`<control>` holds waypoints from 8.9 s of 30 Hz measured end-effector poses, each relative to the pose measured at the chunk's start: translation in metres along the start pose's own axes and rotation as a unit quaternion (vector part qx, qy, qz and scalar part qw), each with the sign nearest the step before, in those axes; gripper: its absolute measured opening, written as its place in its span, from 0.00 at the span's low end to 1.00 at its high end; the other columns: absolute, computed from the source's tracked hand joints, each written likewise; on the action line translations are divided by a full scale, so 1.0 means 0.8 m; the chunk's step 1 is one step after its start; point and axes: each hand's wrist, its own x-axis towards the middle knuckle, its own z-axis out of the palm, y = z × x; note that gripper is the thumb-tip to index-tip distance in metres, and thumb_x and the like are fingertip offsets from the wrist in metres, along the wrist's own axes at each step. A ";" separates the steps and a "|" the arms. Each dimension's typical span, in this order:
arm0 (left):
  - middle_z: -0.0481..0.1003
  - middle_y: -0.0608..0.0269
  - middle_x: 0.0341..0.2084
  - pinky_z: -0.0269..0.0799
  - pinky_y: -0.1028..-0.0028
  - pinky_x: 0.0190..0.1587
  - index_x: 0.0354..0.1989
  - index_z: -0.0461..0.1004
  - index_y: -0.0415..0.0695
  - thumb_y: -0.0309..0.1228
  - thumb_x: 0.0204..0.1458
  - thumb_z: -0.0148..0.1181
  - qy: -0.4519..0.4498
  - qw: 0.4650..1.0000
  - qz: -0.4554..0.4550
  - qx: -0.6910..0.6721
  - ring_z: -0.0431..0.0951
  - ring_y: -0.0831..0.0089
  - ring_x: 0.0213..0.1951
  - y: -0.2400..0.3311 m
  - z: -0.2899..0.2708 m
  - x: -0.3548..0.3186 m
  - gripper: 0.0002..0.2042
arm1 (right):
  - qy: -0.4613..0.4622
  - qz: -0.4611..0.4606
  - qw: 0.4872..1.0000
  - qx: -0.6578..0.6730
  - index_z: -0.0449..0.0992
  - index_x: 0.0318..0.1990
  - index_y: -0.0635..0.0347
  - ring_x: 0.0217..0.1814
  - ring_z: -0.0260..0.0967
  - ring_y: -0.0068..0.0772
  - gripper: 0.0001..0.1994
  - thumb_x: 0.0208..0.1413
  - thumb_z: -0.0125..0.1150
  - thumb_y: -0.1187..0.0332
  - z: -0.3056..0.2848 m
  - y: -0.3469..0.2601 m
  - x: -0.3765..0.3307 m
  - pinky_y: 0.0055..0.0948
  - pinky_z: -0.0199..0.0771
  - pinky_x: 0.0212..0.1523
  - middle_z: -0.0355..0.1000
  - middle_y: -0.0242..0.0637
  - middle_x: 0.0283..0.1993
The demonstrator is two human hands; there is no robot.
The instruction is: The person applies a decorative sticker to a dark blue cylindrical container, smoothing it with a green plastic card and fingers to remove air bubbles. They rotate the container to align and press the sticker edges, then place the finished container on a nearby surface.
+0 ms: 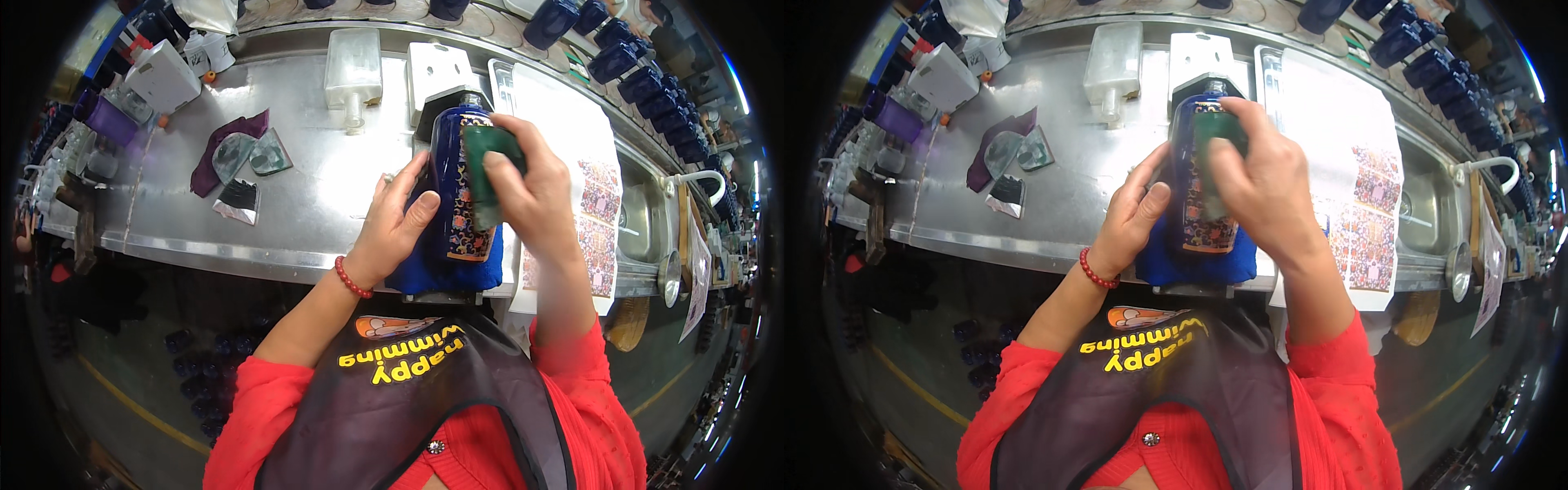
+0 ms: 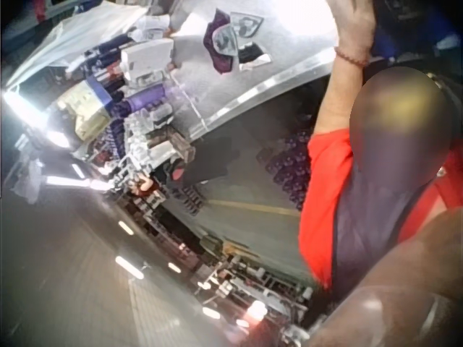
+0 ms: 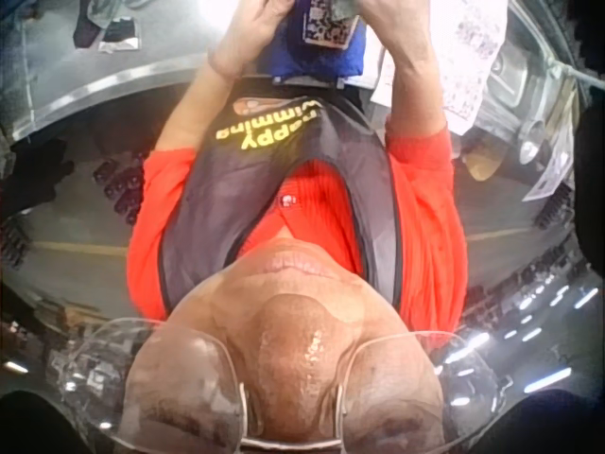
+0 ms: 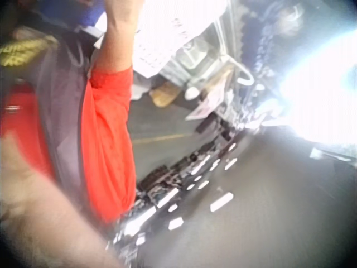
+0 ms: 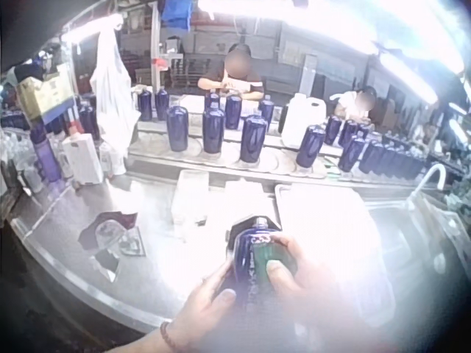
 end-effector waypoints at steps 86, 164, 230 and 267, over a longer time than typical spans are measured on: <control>0.59 0.41 0.68 0.34 0.39 0.72 0.76 0.47 0.35 0.41 0.50 0.70 -0.021 0.943 0.066 0.325 0.56 0.45 0.71 0.019 0.016 -0.063 0.49 | -0.076 -0.336 0.935 -0.083 0.80 0.43 0.53 0.36 0.67 0.36 0.17 0.42 0.69 0.73 -0.030 0.007 -0.041 0.38 0.63 0.41 0.67 0.31 0.35; 0.67 0.45 0.62 0.31 0.38 0.71 0.70 0.59 0.40 0.47 0.43 0.75 0.032 0.887 0.182 0.424 0.61 0.48 0.66 0.034 0.021 -0.053 0.47 | 0.091 -0.284 0.932 -0.206 0.80 0.40 0.54 0.32 0.69 0.40 0.09 0.50 0.69 0.70 -0.026 0.032 0.077 0.40 0.67 0.35 0.69 0.34 0.32; 0.66 0.62 0.65 0.29 0.35 0.70 0.69 0.62 0.45 0.58 0.48 0.69 0.033 0.819 0.141 0.555 0.58 0.50 0.67 0.049 0.039 -0.046 0.44 | -0.152 -0.018 0.926 0.346 0.82 0.46 0.58 0.34 0.70 0.12 0.08 0.59 0.67 0.74 -0.043 0.107 0.029 0.19 0.68 0.29 0.74 0.24 0.33; 0.68 0.45 0.63 0.27 0.38 0.71 0.73 0.57 0.37 0.61 0.55 0.61 0.007 0.841 0.147 0.521 0.61 0.47 0.67 0.032 0.027 -0.049 0.46 | 0.087 0.071 0.935 0.335 0.71 0.63 0.66 0.49 0.77 0.28 0.20 0.64 0.60 0.70 0.014 0.109 -0.028 0.28 0.79 0.48 0.78 0.45 0.50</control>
